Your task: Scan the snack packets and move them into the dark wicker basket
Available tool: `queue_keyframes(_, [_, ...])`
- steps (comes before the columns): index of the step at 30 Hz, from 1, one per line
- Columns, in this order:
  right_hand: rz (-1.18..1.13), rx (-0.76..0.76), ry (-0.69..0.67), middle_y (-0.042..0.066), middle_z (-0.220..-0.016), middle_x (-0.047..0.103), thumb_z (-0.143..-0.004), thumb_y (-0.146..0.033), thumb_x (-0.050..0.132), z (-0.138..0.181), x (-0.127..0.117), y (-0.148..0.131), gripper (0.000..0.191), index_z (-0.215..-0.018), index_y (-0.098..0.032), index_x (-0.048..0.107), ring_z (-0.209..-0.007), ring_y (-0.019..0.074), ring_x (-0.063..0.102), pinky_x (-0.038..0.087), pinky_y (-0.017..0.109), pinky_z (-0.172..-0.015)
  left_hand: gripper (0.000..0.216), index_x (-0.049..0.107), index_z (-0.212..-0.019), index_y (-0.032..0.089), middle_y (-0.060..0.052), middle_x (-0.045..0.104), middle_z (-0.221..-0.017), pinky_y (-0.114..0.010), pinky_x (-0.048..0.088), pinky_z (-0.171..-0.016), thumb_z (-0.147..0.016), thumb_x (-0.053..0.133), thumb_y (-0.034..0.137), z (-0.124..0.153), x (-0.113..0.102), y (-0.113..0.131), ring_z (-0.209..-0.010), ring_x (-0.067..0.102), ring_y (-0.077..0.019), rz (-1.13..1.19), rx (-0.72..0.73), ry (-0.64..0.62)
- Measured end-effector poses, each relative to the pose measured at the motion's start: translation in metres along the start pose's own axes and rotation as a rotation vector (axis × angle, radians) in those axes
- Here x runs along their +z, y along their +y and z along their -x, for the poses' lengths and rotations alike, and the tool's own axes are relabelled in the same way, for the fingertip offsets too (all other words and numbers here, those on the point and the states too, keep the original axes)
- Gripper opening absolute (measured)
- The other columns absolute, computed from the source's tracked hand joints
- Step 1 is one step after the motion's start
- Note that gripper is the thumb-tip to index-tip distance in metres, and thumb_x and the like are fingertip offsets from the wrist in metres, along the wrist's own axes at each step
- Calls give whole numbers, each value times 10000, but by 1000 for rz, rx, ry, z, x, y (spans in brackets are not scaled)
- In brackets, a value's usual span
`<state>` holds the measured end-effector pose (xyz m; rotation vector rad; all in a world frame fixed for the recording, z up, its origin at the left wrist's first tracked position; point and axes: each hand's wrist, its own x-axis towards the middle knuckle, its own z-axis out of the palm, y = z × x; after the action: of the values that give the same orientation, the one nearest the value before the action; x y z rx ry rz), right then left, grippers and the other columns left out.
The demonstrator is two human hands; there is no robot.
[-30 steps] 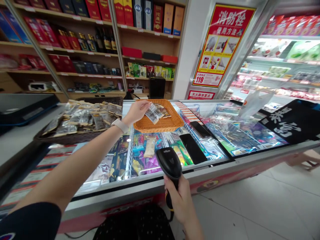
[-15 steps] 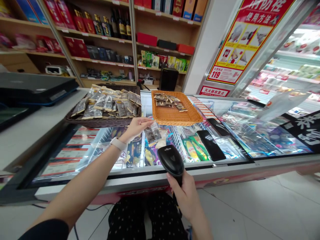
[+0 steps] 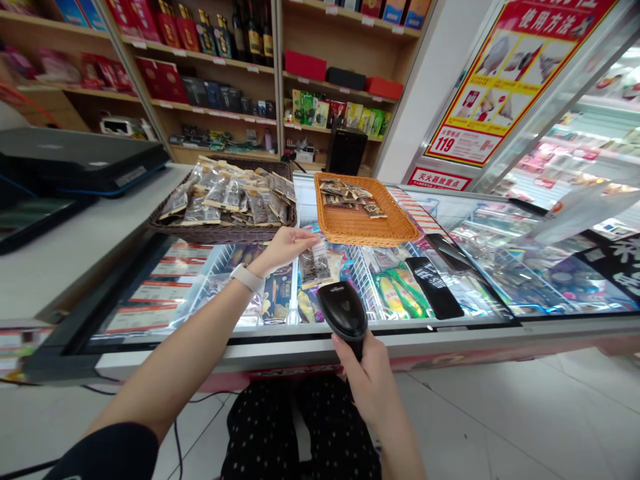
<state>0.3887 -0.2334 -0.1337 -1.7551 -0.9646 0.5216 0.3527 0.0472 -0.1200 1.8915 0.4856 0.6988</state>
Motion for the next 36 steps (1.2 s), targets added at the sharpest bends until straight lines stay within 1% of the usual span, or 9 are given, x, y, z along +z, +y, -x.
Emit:
queue_keyframes(3, [3,24,-23,104,-919,788,-994,-488,524,0,1,2,384,-1072,-154,696,-894,293,739,495,299,-699,299,836,-944,113,-93,789,-796,-225,530,-605,-829,762,378,0,1,3,-668,664,-149,2,-1,6])
queue_keyframes(5, [8,25,-24,109,-904,788,-995,-488,525,0,1,2,383,-1067,-151,693,-888,299,744,493,298,-677,285,839,-939,120,-93,793,-806,-224,529,-600,-829,765,373,0,1,3,-672,667,-150,-2,1,9])
queue_keyframes(10, [29,2,-4,89,-900,784,-990,-472,527,0,0,2,385,-1105,-152,708,-857,283,731,498,310,-754,274,839,-940,121,-93,791,-800,-235,543,-628,-830,769,362,0,0,1,-693,684,-160,3,1,3])
queue_keyframes(14, [38,-3,11,85,-898,783,-989,-477,525,-1,0,1,390,-1107,-156,713,-852,283,729,493,308,-752,224,838,-928,117,-87,788,-793,-237,552,-651,-843,753,306,-1,1,1,-695,688,-156,11,-10,5])
queue_keyframes(19, [39,29,-14,89,-828,765,-994,-497,508,-1,1,2,411,-1082,-143,699,-820,288,734,484,304,-688,194,837,-934,119,-70,772,-738,-217,541,-598,-856,744,270,1,2,5,-660,675,-150,0,-49,14])
queue_keyframes(26, [49,49,-33,49,-678,710,-999,-504,509,0,0,1,413,-1059,-141,698,-696,271,711,470,304,-639,165,837,-907,121,-59,761,-698,-197,517,-556,-843,755,249,2,3,10,-605,649,-133,-8,-93,24])
queue_keyframes(32, [61,37,-25,42,-679,709,-999,-504,511,1,-2,1,422,-1085,-142,709,-725,273,713,491,311,-692,173,837,-894,118,-56,752,-676,-187,490,-527,-837,762,263,2,3,10,-591,638,-131,-9,-83,22])
queue_keyframes(36, [61,46,-32,13,-601,660,-997,-510,514,1,-4,1,429,-1093,-139,709,-698,269,705,502,315,-711,195,835,-901,107,-60,753,-684,-186,482,-526,-831,766,276,2,2,9,-586,631,-126,-4,-60,9])
